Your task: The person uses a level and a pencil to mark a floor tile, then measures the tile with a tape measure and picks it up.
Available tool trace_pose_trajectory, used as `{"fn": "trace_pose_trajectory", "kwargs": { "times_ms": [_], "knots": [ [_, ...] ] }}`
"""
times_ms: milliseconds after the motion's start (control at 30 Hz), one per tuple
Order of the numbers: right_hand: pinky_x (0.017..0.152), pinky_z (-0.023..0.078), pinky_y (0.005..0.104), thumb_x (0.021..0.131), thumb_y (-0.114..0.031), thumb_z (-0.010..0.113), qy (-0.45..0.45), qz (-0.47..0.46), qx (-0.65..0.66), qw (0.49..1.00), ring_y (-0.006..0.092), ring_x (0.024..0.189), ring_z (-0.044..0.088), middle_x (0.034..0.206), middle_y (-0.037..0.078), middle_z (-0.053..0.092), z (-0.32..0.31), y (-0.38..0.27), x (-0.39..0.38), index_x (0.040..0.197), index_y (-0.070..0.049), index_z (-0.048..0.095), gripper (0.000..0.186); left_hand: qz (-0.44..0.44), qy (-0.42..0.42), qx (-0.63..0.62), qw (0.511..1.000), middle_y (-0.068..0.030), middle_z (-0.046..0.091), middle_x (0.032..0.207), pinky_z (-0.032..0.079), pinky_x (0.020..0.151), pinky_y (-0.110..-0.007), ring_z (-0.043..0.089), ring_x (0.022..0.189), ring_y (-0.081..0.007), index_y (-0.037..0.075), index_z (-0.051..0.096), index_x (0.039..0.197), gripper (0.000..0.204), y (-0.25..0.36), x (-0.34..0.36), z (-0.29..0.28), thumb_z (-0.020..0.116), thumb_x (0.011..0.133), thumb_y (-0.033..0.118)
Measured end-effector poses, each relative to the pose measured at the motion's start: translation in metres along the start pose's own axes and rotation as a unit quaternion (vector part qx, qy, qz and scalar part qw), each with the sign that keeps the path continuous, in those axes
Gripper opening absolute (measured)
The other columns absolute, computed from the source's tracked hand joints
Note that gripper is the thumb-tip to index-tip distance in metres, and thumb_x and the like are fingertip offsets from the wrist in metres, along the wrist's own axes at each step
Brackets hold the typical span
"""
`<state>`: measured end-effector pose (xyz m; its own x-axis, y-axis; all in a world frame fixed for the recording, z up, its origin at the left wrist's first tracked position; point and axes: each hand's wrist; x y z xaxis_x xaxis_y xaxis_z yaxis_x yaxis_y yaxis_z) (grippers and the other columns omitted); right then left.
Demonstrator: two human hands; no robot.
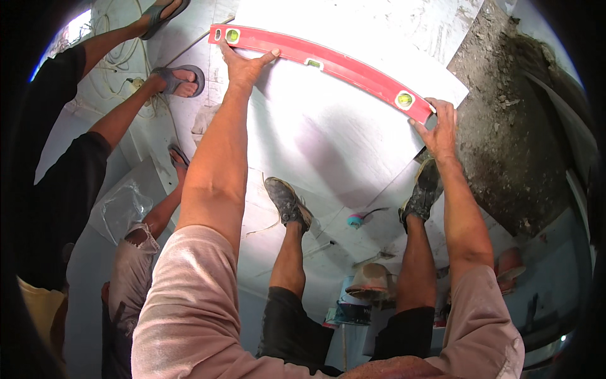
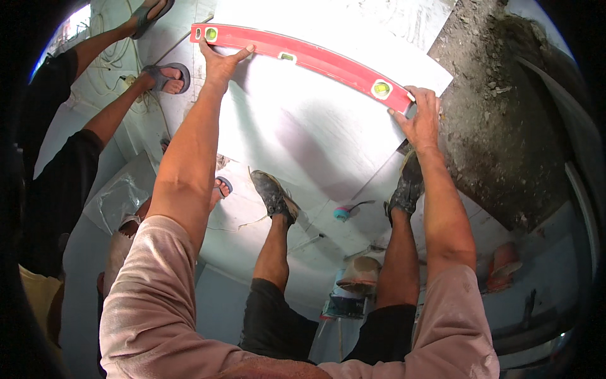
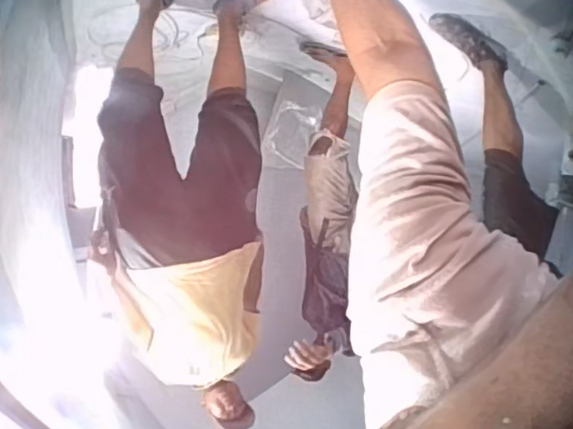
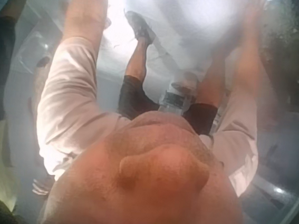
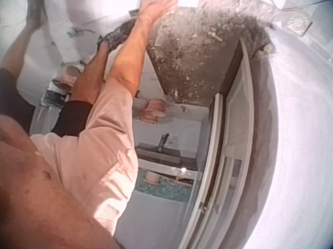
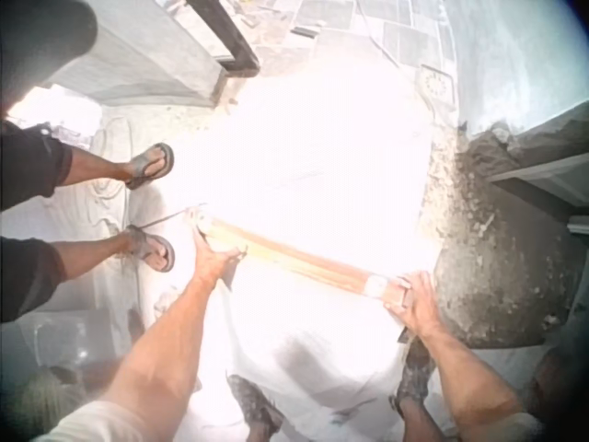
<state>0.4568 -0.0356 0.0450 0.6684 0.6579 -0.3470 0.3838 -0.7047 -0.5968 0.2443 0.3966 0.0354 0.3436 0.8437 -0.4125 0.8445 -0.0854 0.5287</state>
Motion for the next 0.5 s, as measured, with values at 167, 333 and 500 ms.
{"fn": "trace_pose_trajectory", "kwargs": {
  "times_ms": [167,333,500],
  "knots": [
    [0.103,0.046,0.0458,0.068,-0.022,0.091,-0.005,-0.005,0.005,1.000,0.0332,0.119,0.050,0.123,0.010,0.054,-0.0008,0.0019,0.0007,0.128,-0.016,0.060,0.068,-0.008,-0.001,0.011,1.000,-0.0283,0.019,0.161,0.023,0.126,-0.045,0.021,0.152,-0.0363,-0.004,-0.003,0.159,0.156,-0.0028,0.0000,-0.0002,0.102,0.054,0.043],
    [0.104,0.045,0.0460,0.068,-0.024,0.091,-0.012,0.004,-0.009,1.000,0.0333,0.119,0.050,0.124,0.011,0.055,-0.0002,0.0038,0.0013,0.128,-0.014,0.060,0.068,0.012,-0.005,-0.001,1.000,-0.0287,0.018,0.162,0.022,0.126,-0.045,0.020,0.152,-0.0369,-0.004,-0.004,0.159,0.156,-0.0036,0.0011,0.0002,0.101,0.054,0.046],
    [0.106,0.043,0.0463,0.069,-0.025,0.091,-0.007,-0.012,-0.008,1.000,0.0334,0.120,0.050,0.125,0.011,0.056,0.0018,0.0074,0.0025,0.128,-0.011,0.059,0.068,-0.004,-0.008,0.016,1.000,-0.0288,0.016,0.162,0.022,0.126,-0.045,0.020,0.153,-0.0373,-0.004,-0.004,0.159,0.156,-0.0034,0.0012,0.0009,0.101,0.055,0.046]
  ]
}}
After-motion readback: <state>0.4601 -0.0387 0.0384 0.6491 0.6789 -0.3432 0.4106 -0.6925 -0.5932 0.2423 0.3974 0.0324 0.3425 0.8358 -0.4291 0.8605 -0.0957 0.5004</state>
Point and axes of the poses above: each hand's wrist, its own x-axis towards the middle knuckle, its own z-axis out of the palm, y = z × x
